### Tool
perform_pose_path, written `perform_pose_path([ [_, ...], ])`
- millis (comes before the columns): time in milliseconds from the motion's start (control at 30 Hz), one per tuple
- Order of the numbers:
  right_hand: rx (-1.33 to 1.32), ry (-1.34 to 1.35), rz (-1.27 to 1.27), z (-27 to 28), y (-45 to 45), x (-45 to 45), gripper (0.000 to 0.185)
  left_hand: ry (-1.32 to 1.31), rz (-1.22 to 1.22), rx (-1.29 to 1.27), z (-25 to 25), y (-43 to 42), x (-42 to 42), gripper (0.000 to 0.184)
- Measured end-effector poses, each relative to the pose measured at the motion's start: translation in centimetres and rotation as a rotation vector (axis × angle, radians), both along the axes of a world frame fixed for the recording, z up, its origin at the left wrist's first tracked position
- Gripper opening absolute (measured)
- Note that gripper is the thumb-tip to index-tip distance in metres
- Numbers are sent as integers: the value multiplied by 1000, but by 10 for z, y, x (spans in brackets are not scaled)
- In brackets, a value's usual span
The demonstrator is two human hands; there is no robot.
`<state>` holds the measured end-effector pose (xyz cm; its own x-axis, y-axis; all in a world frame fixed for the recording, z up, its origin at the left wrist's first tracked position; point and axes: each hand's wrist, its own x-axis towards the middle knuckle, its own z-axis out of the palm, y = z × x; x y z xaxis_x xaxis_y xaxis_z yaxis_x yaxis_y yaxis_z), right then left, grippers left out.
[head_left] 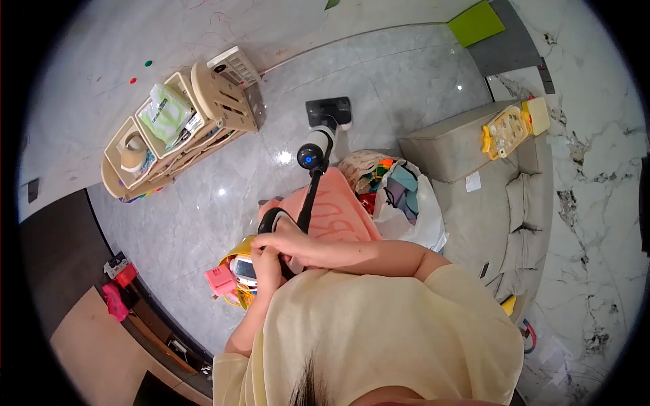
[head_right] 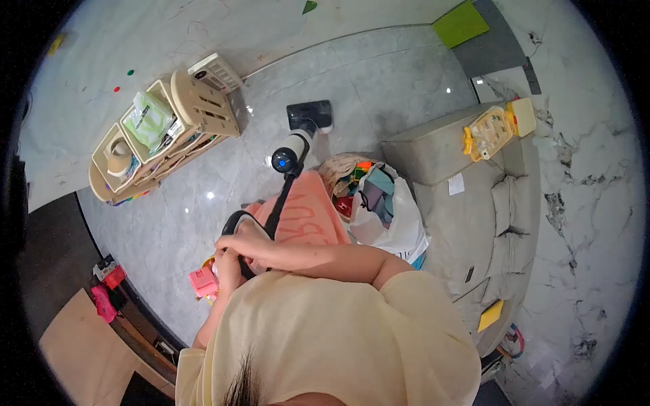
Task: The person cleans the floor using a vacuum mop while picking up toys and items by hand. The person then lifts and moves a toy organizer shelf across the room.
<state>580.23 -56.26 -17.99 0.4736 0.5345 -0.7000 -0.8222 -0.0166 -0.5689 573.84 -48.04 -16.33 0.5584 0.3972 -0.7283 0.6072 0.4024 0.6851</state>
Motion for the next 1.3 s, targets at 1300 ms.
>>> perform_pose_path([
  [1300,-245,-270,-312,-49,13,-4,33,-267,-897,-11,-64,49,43,49],
])
